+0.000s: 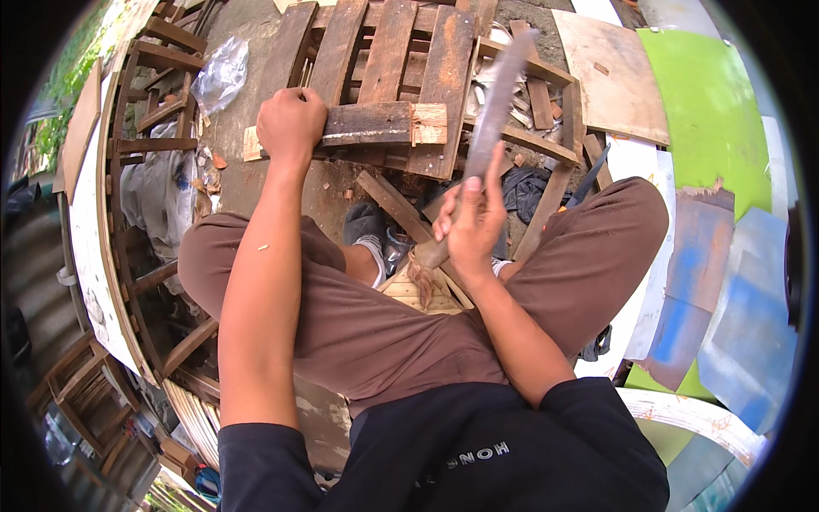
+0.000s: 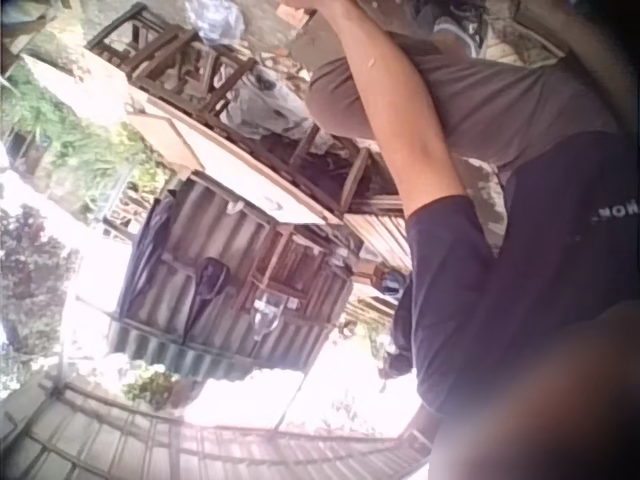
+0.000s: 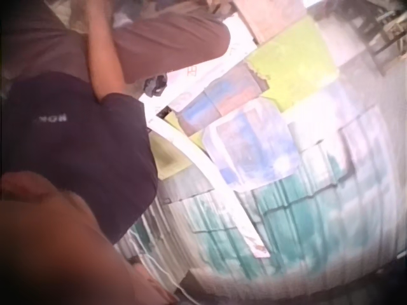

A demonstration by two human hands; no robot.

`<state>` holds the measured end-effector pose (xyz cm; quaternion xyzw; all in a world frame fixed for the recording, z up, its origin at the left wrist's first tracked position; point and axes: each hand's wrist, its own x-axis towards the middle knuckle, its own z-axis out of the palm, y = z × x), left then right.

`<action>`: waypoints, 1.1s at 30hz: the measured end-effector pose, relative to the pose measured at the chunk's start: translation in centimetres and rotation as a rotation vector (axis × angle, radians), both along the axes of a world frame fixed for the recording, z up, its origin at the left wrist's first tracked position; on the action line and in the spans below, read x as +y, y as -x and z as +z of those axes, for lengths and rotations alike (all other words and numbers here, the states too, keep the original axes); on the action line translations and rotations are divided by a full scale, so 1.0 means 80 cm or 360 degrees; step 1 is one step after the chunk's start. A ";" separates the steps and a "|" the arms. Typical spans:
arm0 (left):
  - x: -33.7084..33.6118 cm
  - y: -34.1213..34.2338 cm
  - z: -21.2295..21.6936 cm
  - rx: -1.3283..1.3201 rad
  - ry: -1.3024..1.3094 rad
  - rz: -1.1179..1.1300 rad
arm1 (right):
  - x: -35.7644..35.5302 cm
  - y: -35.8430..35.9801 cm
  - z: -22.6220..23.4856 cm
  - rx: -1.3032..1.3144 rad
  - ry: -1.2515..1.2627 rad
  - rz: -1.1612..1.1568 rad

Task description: The person sits cross-legged on the ground and uses a machete to pry apart wooden pallet slats. They repeatedly strike the joints to separate the pieces, then lift and inspect the separated slats.

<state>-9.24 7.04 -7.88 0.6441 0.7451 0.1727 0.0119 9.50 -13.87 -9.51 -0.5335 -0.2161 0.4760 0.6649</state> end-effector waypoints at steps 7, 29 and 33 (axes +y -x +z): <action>-0.001 0.001 0.002 -0.0041 -0.0023 -0.0014 | -0.004 0.007 0.004 0.0054 0.0145 0.0382; -0.002 0.004 0.006 -0.0052 0.0046 0.0032 | 0.009 -0.062 -0.012 0.0007 -0.0002 0.0211; -0.003 0.004 0.010 -0.0107 -0.0003 -0.0042 | 0.017 -0.066 -0.060 0.0044 0.0339 -0.0087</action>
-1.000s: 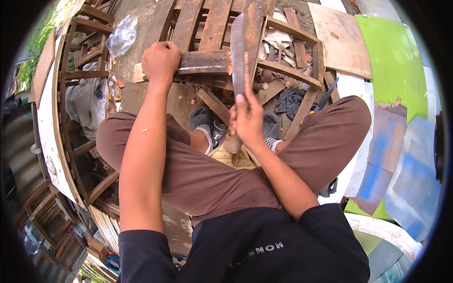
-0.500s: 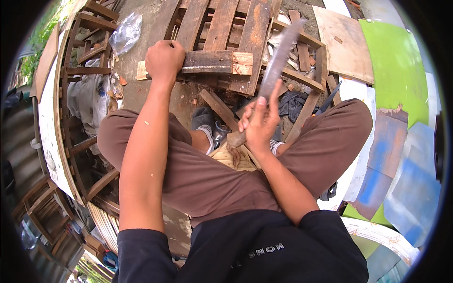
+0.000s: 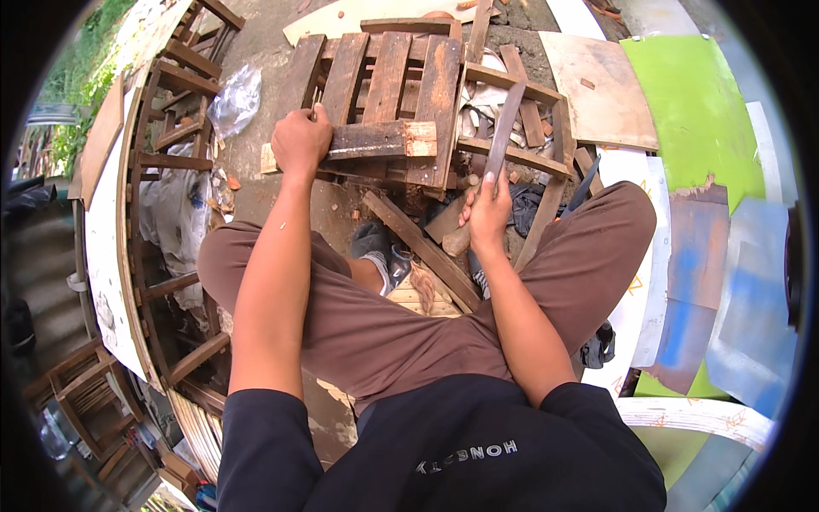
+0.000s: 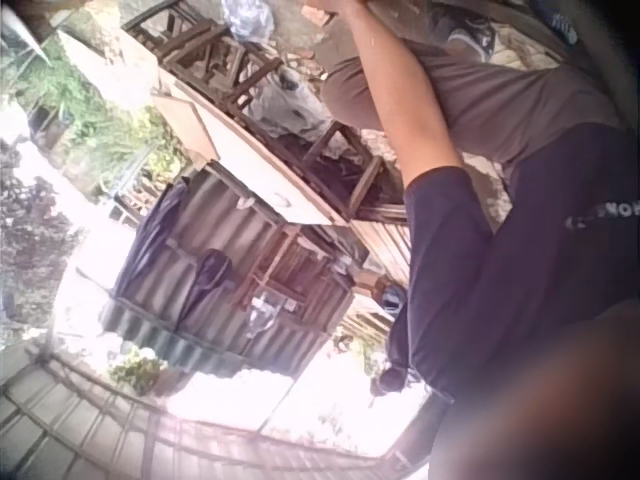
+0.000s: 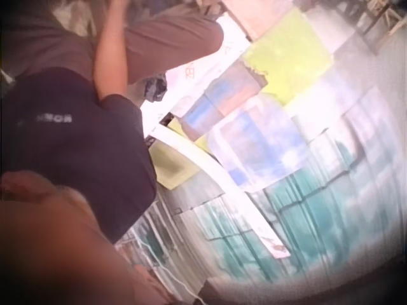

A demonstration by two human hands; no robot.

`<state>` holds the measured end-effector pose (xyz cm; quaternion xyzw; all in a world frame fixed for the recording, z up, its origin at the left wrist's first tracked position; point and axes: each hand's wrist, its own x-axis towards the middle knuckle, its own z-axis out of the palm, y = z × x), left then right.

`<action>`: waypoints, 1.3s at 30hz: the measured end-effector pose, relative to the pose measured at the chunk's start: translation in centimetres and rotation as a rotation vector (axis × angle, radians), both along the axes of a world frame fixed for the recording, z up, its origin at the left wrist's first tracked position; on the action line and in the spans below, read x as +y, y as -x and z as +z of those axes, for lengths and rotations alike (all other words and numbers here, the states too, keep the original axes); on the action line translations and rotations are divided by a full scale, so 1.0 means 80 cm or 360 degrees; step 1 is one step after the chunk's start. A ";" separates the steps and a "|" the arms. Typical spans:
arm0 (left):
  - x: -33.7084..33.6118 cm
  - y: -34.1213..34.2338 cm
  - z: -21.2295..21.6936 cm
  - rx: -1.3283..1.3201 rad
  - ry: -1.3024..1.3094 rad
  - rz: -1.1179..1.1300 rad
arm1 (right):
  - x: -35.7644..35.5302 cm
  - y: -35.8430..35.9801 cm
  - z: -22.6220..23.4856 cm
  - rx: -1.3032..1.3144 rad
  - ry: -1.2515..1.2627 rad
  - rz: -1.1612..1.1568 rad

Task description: The person sits cross-legged on the ground and uses a machete to pry apart wooden pallet slats. They repeatedly strike the joints to separate the pieces, then lift and inspect the separated slats.

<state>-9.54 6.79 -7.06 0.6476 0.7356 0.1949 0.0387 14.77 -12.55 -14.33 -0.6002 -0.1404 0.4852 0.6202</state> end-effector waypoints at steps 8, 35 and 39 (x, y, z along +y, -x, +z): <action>-0.033 -0.001 0.019 0.0249 0.0019 -0.1150 | -0.015 -0.008 -0.051 -0.0212 0.0307 -0.0170; -0.085 -0.030 -0.001 0.0181 -0.0467 -0.1036 | -0.039 -0.033 -0.029 0.0039 0.0146 -0.0347; -0.091 -0.042 0.004 0.0204 -0.0398 -0.0944 | -0.039 -0.032 -0.030 0.0058 0.0177 -0.0309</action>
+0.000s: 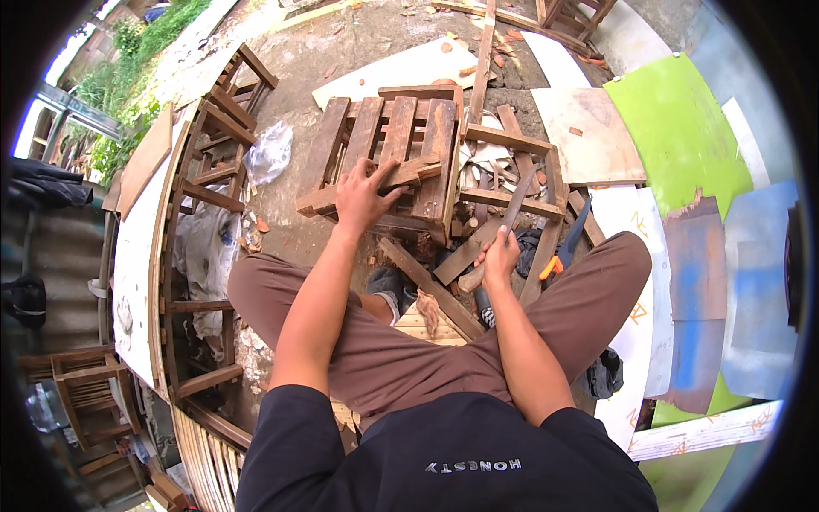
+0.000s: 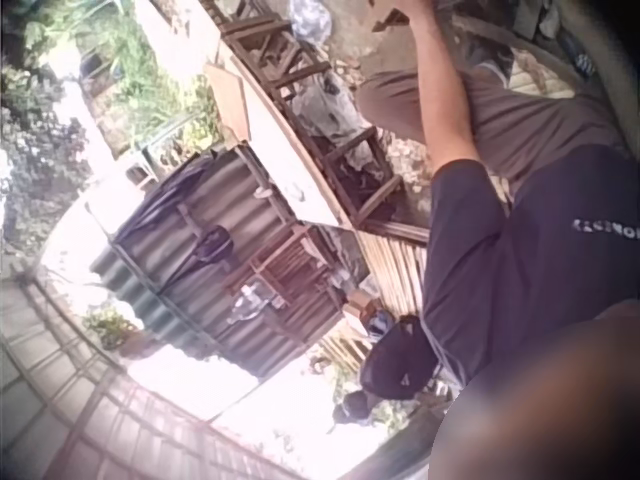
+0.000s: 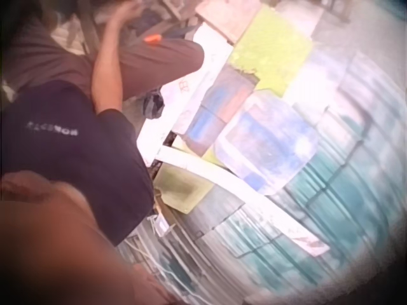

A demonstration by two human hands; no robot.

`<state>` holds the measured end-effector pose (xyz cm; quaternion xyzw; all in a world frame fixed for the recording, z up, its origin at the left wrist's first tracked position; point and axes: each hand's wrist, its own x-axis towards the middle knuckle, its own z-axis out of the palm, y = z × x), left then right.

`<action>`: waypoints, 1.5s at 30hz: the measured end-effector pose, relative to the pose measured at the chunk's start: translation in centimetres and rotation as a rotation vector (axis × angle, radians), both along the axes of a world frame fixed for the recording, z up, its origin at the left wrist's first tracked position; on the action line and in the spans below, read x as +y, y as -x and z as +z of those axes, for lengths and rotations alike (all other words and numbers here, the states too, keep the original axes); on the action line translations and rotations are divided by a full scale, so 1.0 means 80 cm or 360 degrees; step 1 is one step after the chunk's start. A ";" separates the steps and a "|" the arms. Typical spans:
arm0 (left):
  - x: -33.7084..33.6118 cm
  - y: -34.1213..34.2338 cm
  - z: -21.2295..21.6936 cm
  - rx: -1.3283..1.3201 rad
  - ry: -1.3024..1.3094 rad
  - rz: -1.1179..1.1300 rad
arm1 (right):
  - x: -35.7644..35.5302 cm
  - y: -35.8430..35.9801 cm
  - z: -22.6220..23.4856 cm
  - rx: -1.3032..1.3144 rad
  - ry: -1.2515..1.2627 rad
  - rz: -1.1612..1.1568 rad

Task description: The person sits cross-legged on the ground and uses a machete to pry apart wooden pallet slats. They repeatedly strike the joints to separate the pieces, then lift and inspect the separated slats.

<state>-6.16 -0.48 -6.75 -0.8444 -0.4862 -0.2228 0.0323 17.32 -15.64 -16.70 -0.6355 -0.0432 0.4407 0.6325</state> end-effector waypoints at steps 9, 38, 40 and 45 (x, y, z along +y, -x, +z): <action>0.036 0.010 0.018 0.0140 0.0615 -0.0209 | -0.008 0.013 0.017 -0.0162 -0.0212 0.0091; 0.006 -0.054 -0.003 -0.0168 0.0588 0.0259 | -0.031 0.038 0.079 0.0174 -0.0011 0.1014; 0.006 -0.055 -0.006 -0.0214 0.0559 0.0304 | -0.029 0.040 0.075 0.0227 0.0009 0.0977; 0.005 -0.052 -0.011 -0.0192 0.0505 0.0263 | -0.026 0.036 0.067 0.0255 0.0017 0.1018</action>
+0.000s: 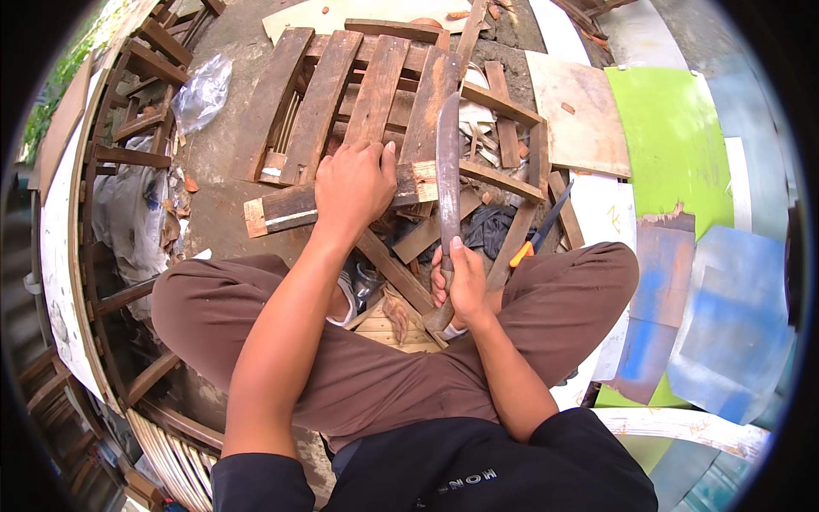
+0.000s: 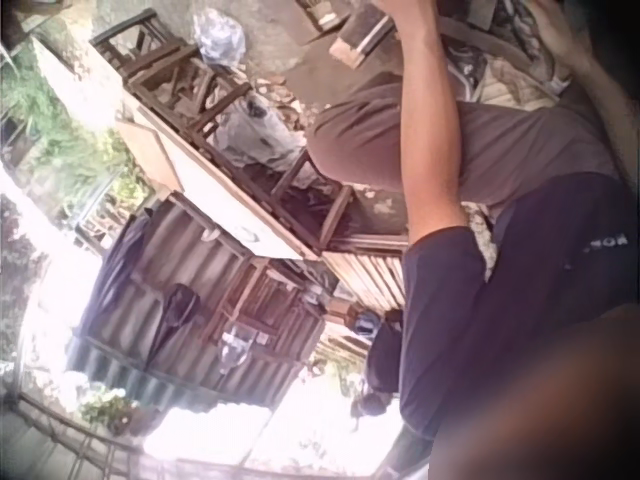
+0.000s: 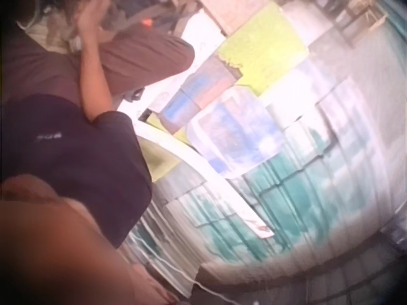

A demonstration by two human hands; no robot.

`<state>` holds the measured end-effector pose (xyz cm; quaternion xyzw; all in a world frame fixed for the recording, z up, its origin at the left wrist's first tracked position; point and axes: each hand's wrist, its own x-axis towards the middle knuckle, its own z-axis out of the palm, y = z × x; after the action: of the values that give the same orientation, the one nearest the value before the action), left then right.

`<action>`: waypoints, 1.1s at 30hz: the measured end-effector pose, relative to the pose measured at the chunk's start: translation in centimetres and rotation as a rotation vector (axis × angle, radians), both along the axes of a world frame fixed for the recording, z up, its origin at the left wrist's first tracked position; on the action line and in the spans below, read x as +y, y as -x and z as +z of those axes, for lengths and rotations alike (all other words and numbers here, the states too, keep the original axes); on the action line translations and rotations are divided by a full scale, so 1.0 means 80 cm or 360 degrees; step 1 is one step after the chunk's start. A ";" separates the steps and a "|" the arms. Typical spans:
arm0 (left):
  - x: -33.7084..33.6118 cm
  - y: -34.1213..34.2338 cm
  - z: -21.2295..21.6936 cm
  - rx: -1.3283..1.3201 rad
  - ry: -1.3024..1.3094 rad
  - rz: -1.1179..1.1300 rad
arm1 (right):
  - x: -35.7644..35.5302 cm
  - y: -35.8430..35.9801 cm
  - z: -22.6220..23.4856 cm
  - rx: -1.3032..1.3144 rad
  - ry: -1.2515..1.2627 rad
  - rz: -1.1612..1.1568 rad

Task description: The person sits cross-legged on the ground and uses a machete to pry apart wooden pallet slats. They repeatedly strike the joints to separate the pieces, then lift and inspect the separated slats.

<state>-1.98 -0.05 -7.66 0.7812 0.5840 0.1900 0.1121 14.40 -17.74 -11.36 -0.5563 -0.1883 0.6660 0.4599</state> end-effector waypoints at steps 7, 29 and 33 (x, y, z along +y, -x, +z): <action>-0.001 0.000 0.002 -0.0049 -0.0063 -0.0008 | 0.009 -0.004 0.010 -0.0205 -0.0096 0.0097; -0.002 -0.002 0.003 -0.0017 -0.0007 0.0026 | -0.006 0.002 0.034 -0.0649 -0.0325 0.0184; -0.002 -0.001 0.002 -0.0023 0.0004 0.0025 | 0.014 0.000 0.040 -0.0702 -0.0399 0.0211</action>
<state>-1.88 -0.24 -7.49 0.7750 0.5896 0.1958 0.1157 14.43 -16.62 -8.20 -0.6131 -0.4012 0.5287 0.4286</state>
